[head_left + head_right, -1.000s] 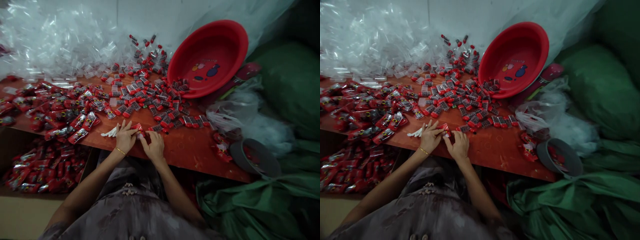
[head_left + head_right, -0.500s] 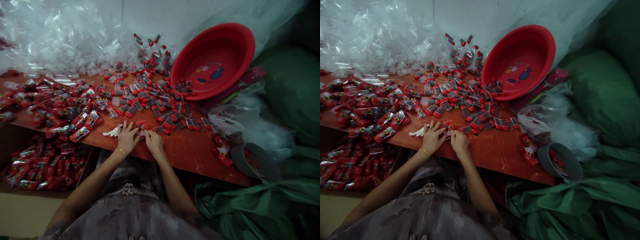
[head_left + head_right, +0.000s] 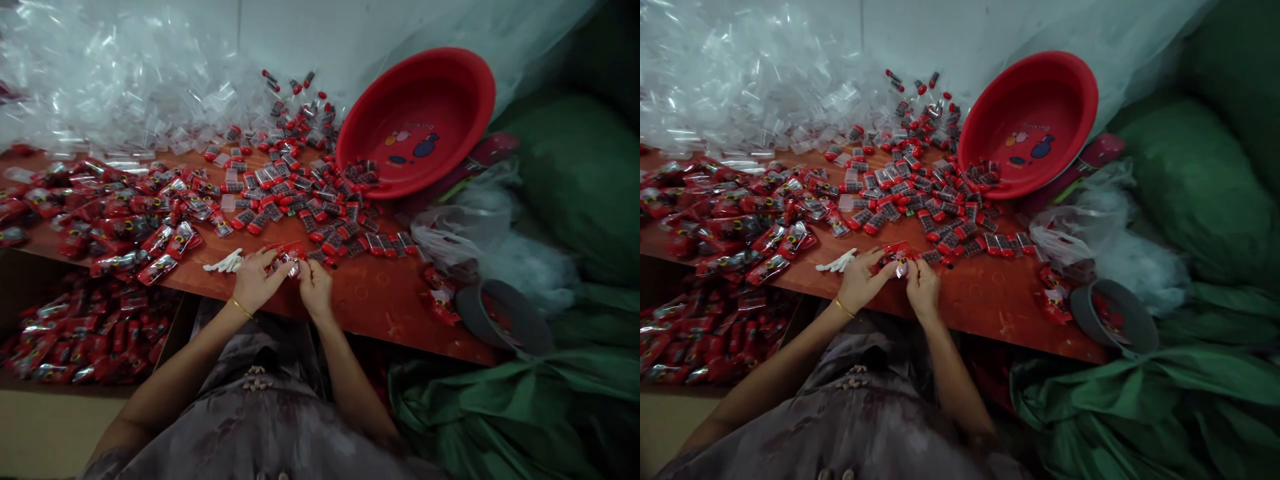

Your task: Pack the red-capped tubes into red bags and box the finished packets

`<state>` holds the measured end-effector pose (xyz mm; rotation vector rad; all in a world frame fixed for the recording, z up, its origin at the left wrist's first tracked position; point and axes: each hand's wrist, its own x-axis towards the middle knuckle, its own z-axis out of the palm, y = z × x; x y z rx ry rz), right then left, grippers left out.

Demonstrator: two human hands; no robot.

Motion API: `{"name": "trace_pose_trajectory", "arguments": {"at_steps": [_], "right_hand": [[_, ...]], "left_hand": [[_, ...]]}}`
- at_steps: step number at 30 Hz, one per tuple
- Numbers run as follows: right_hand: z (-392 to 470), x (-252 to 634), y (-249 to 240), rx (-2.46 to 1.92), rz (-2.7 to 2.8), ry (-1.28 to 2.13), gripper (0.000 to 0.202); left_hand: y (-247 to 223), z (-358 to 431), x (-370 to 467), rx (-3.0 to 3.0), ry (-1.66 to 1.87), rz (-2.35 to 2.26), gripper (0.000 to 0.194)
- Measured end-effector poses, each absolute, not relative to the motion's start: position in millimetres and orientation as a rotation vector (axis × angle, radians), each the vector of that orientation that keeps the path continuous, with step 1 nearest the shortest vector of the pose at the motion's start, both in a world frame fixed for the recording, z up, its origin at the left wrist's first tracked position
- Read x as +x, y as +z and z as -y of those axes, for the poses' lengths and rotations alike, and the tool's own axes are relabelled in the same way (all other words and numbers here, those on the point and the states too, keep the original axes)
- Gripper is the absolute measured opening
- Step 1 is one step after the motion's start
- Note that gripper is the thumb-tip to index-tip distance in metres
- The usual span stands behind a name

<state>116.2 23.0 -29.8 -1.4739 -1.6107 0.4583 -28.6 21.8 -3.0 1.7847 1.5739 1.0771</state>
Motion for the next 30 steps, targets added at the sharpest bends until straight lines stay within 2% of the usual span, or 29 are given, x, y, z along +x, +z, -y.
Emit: {"name": "trace_pose_trajectory", "arguments": {"at_steps": [6, 10, 13, 16, 19, 21, 30], "right_hand": [[-7, 101, -31, -1.521, 1.729, 0.323, 0.035], [-5, 98, -31, -1.552, 1.78, 0.34, 0.036], [-16, 111, -24, -1.489, 1.872, 0.375, 0.034], [-34, 137, -20, -1.498, 2.034, 0.272, 0.032], [-45, 162, -21, -1.632, 2.242, 0.152, 0.045], [-45, 173, -24, -1.657, 2.338, 0.131, 0.046], [-29, 181, -24, -1.686, 2.379, 0.179, 0.041]], "left_hand": [[-1, -19, -21, 0.93, 1.134, -1.238, 0.037], [4, -13, -20, 0.618, 1.136, -1.134, 0.041], [6, -14, -23, 0.567, 1.177, -1.185, 0.04], [6, -18, -26, 0.56, 1.185, -1.221, 0.041], [7, -18, -26, 0.516, 1.135, -1.189, 0.043], [8, -17, -25, 0.477, 1.103, -1.162, 0.045], [5, -14, -31, 0.467, 1.031, -1.185, 0.047]]}}
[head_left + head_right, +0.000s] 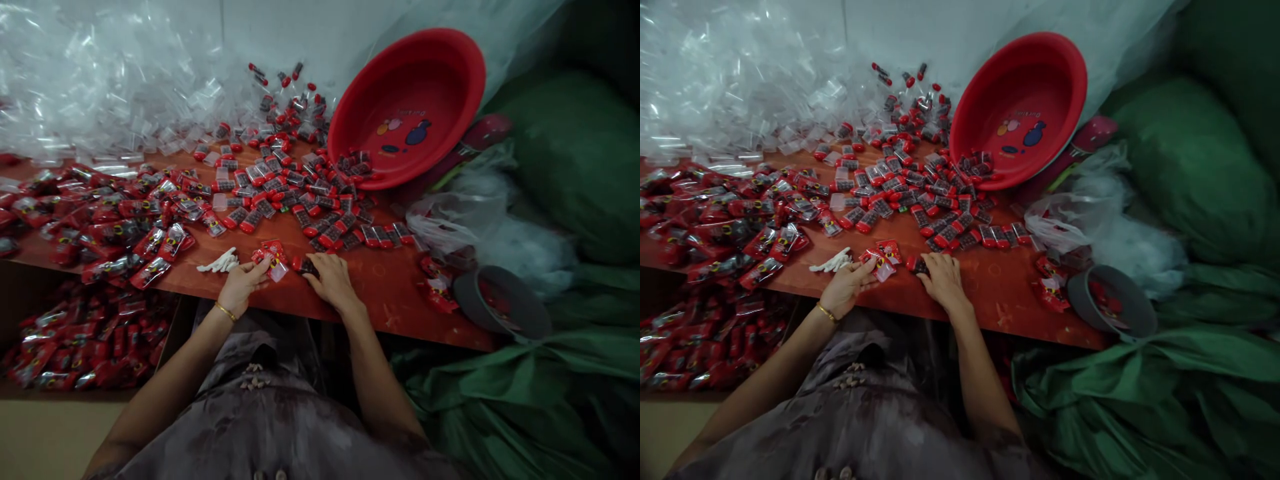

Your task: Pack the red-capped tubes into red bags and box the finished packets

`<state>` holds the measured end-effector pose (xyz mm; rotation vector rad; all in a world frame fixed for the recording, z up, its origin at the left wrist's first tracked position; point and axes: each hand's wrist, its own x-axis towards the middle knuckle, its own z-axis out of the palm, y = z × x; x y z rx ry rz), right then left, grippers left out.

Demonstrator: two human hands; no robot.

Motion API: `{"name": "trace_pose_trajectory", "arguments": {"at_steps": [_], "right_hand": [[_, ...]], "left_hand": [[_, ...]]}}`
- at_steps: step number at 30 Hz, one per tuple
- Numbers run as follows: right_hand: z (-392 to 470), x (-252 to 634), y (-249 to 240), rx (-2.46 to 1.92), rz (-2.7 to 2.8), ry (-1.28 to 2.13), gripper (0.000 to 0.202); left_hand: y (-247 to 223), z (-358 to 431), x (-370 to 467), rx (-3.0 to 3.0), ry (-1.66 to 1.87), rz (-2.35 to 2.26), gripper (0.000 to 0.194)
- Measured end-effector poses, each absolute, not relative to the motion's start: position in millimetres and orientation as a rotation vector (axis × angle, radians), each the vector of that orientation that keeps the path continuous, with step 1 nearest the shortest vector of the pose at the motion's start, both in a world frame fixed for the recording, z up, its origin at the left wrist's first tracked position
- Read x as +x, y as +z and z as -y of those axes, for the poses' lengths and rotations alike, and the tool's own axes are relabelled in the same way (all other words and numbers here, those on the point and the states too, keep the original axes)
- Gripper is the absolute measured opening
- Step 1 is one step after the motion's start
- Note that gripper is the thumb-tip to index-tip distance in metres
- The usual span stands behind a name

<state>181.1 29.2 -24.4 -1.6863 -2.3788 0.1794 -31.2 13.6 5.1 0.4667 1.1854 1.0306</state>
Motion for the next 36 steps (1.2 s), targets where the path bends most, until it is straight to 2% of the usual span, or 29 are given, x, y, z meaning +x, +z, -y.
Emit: {"name": "trace_pose_trajectory", "arguments": {"at_steps": [9, 16, 19, 25, 30, 36], "right_hand": [[-17, 180, -34, -1.652, 2.25, 0.196, 0.03], [29, 171, -11, -1.351, 1.698, 1.012, 0.029], [41, 164, 1, -1.302, 1.576, 1.214, 0.027], [35, 157, 3, -1.35, 1.512, 1.262, 0.02], [34, 150, -5, -1.366, 1.346, 1.383, 0.024], [36, 140, -13, -1.332, 1.318, 1.339, 0.028]], "left_hand": [[-1, -12, -31, 0.417, 1.002, -1.179, 0.046], [6, -9, -26, 0.486, 0.975, -1.149, 0.047], [10, -7, -23, 0.571, 0.996, -1.142, 0.045], [11, -4, -22, 0.781, 1.023, -1.132, 0.037], [9, -4, -24, 0.86, 1.033, -1.157, 0.031], [12, -1, -16, 0.771, 1.055, -1.078, 0.036]]}}
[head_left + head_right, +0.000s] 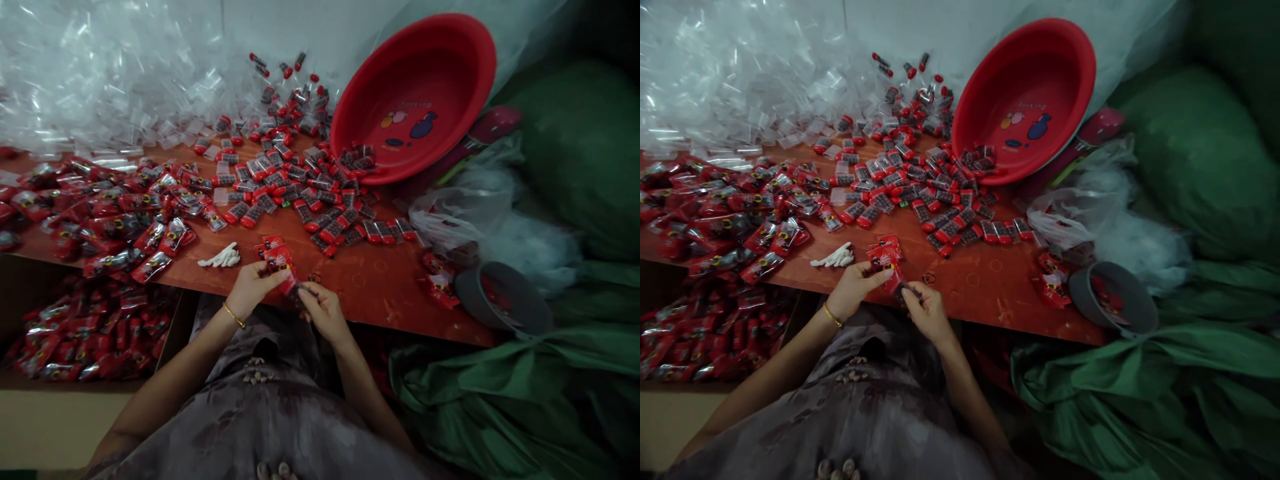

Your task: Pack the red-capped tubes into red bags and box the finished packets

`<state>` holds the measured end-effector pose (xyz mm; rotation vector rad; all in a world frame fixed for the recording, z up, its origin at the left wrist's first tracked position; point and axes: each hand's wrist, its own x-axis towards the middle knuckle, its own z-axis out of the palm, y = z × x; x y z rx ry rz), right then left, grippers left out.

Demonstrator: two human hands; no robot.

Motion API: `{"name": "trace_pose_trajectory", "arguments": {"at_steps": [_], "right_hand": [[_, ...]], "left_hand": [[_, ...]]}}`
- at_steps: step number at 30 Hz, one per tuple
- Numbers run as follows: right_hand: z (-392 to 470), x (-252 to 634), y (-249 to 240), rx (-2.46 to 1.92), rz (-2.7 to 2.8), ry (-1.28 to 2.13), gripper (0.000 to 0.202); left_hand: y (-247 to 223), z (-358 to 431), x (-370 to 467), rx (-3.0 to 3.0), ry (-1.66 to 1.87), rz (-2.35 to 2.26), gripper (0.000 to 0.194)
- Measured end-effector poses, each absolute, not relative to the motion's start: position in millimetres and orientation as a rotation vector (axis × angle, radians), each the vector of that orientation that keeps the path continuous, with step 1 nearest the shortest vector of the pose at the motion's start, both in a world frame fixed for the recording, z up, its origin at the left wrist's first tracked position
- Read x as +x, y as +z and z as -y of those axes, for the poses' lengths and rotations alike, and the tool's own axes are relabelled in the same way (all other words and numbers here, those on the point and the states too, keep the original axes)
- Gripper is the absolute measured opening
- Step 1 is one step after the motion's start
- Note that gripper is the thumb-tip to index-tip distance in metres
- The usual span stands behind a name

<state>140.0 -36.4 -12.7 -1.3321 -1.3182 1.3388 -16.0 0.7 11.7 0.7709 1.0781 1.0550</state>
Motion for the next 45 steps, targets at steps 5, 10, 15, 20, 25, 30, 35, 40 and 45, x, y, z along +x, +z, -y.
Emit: {"name": "trace_pose_trajectory", "arguments": {"at_steps": [5, 10, 15, 20, 25, 30, 35, 40, 45], "right_hand": [[34, 132, -17, -1.31, 1.261, 1.336, 0.032], [34, 124, -19, -1.335, 1.233, 1.281, 0.032], [34, 121, -20, -1.3, 1.235, 1.279, 0.033], [33, 125, -24, -1.256, 1.234, 1.31, 0.032], [39, 119, -29, -1.337, 1.251, 1.09, 0.029], [46, 107, -32, -1.256, 1.087, 1.16, 0.03], [50, 103, -36, -1.279, 1.045, 1.106, 0.03], [50, 105, -38, -1.271, 1.089, 1.051, 0.028], [46, 100, -32, -1.231, 0.949, 1.178, 0.028]], "left_hand": [[6, 6, -8, 0.715, 1.047, -1.054, 0.035], [0, 9, -4, 0.619, 1.1, -1.016, 0.038], [2, 8, -3, 0.509, 1.134, -1.056, 0.04], [3, 9, -2, 0.551, 1.122, -1.01, 0.037], [-3, 12, 0, 0.575, 1.162, -0.988, 0.033], [-2, 16, 6, 0.499, 1.174, -0.986, 0.034], [2, 21, 13, 0.542, 1.231, -1.044, 0.035], [-2, 15, 9, 0.635, 1.228, -1.046, 0.036], [-1, 18, 5, 0.724, 1.1, -1.045, 0.034]]}}
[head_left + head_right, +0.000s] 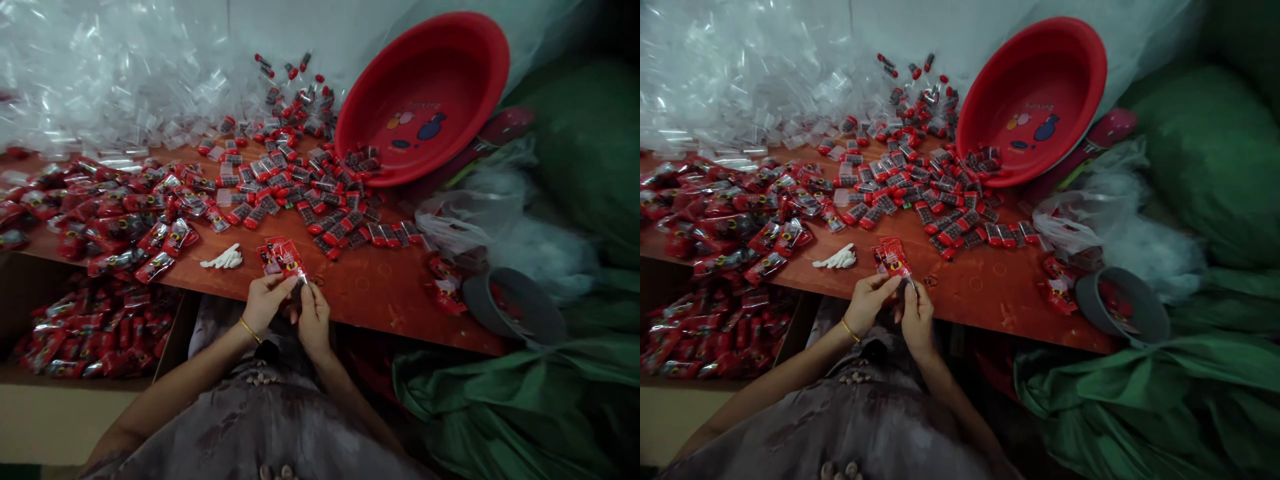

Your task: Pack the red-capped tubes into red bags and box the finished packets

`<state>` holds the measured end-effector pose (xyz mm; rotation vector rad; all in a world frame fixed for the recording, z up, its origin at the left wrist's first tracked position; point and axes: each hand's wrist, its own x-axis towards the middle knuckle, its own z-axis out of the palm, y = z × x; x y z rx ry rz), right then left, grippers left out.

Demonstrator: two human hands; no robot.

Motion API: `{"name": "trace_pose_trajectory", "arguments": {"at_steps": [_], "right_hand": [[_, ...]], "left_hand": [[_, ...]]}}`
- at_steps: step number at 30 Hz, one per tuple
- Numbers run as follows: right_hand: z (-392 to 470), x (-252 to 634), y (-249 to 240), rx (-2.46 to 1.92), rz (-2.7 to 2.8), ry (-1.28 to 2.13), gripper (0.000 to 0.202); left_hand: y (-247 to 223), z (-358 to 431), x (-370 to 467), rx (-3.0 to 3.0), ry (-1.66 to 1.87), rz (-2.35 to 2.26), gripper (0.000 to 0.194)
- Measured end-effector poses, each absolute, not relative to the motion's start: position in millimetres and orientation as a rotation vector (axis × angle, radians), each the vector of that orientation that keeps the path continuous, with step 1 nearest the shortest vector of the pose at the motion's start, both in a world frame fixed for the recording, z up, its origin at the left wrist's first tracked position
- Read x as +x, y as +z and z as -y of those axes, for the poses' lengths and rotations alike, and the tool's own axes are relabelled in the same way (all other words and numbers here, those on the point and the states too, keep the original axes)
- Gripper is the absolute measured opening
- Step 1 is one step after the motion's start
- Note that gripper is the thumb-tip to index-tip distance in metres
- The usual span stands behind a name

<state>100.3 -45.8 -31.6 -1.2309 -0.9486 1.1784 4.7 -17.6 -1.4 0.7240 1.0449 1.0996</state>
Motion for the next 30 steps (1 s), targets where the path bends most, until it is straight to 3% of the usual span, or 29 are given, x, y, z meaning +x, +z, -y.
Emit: {"name": "trace_pose_trajectory", "arguments": {"at_steps": [9, 15, 23, 30], "right_hand": [[42, 103, -24, -1.267, 1.191, 1.176, 0.029], [33, 100, -22, -1.116, 1.043, 1.419, 0.027], [31, 106, -21, -1.24, 1.177, 1.245, 0.024], [16, 98, -19, -1.131, 1.226, 1.259, 0.024]], "left_hand": [[2, 10, 4, 0.675, 1.097, -1.074, 0.039], [10, 6, 3, 0.575, 0.998, -1.044, 0.043], [6, 5, -4, 0.434, 1.068, -0.991, 0.052], [17, 11, -21, 0.558, 1.16, -0.947, 0.033]]}}
